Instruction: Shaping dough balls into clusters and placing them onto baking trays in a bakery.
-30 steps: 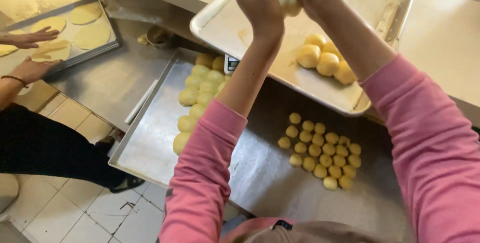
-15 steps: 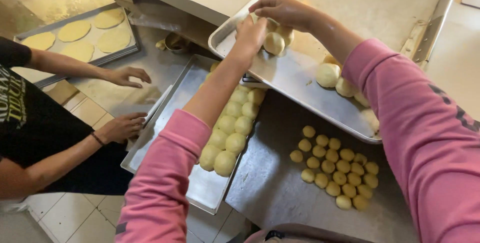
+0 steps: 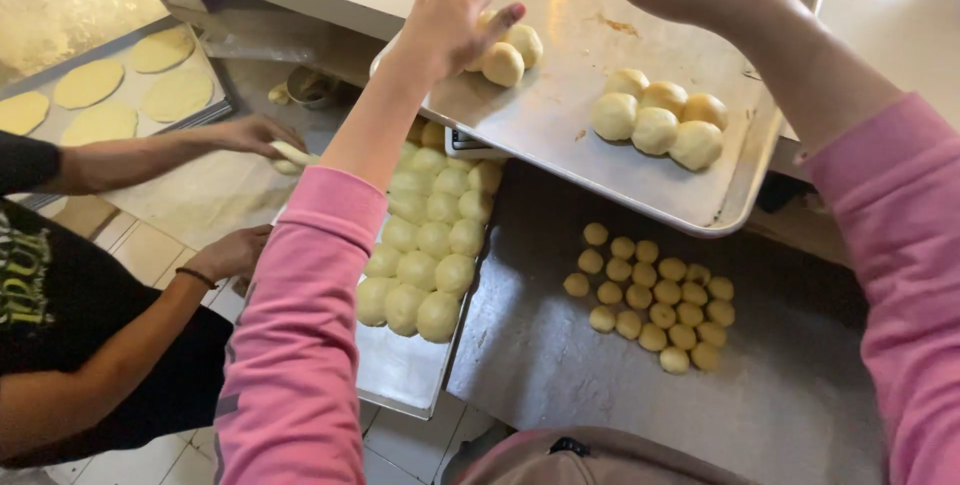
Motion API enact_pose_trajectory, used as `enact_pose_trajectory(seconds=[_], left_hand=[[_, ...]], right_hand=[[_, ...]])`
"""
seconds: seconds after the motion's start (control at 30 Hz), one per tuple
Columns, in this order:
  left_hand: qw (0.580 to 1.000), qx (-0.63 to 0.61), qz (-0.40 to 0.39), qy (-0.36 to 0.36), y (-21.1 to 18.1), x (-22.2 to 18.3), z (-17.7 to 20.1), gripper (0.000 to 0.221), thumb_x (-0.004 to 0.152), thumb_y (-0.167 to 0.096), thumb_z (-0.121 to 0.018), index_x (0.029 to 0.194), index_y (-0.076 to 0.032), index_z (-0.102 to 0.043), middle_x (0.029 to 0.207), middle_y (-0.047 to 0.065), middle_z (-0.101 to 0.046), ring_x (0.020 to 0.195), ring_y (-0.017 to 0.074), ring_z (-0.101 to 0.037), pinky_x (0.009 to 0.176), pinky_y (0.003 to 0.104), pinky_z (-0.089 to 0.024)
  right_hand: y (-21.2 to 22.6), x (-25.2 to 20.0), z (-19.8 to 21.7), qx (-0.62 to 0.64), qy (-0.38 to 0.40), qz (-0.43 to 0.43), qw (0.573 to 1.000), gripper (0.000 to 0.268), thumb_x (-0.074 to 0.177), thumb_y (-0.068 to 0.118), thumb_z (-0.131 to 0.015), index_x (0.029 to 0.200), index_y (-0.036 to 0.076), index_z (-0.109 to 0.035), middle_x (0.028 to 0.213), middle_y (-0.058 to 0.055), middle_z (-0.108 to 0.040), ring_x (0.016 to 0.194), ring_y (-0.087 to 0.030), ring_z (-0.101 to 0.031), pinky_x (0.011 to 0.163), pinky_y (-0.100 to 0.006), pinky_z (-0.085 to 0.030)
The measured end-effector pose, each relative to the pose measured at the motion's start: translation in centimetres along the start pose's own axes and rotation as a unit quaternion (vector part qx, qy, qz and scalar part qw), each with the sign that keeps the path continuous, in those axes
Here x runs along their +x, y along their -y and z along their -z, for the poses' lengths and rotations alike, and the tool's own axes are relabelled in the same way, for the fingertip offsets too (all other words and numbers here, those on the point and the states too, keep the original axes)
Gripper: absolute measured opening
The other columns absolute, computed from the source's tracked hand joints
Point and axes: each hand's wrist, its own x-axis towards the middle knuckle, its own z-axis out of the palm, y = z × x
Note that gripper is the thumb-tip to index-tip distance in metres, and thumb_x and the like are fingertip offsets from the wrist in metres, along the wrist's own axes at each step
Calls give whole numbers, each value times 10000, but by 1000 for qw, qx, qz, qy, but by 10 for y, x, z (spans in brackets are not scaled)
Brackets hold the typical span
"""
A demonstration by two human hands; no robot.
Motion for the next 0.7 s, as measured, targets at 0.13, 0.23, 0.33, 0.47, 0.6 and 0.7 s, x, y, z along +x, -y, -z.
enact_pose_trajectory(seconds=[0.13,0.23,0.33,0.47,0.6,0.7], left_hand=[[994,-30,28,97,-32,-7,-13,1177,579,-929,27,1601,-410,-243,1688,113,-162,1512,442,-114,1160,746,-153],[995,66,15,75,-32,-7,-35,801,900,-818,-154,1613,-455,-176,1674,185,-166,1474,527,-123,1121,735,-236],[998,50,-10,44,-25,-6,-40,604,1038,-600,-317,1597,-370,-318,1632,262,-210,1455,545,-183,1121,747,-221],[995,61,3,79,-22,-8,-36,686,1008,-638,-251,1626,-346,-188,1679,150,-180,1498,473,-116,1134,716,-191],[998,13,35,54,-32,-26,-16,999,769,-920,-52,1616,-398,44,1724,157,58,1531,393,155,984,799,222],[991,75,-87,-63,-92,-88,6,980,965,-856,-191,1676,-198,-39,1709,125,68,1509,320,160,1092,804,140]], right_hand=[[-40,-82,30,-101,-35,36,994,357,1148,197,-635,1350,-94,-674,1105,-267,-719,539,-269,-597,511,-358,-535],[-90,-140,40,-156,-86,-25,984,396,1185,231,-664,1339,-132,-701,1144,-299,-742,937,-398,-729,738,-459,-586],[-126,-179,41,-126,-79,-232,961,384,1192,228,-598,1441,-59,-654,1211,-305,-709,863,-446,-707,719,-528,-572],[-129,-191,36,-245,-33,-223,943,687,890,-125,-568,1551,59,-590,1445,-299,-580,925,-397,-695,837,-492,-583],[-150,-185,16,-579,-21,-91,810,580,977,382,-635,1555,341,-596,1553,18,-630,1056,-102,-721,867,-236,-594],[-159,-178,9,-528,-100,-70,840,484,970,272,-721,1436,172,-639,1469,-42,-644,1053,-163,-728,897,-264,-591]])
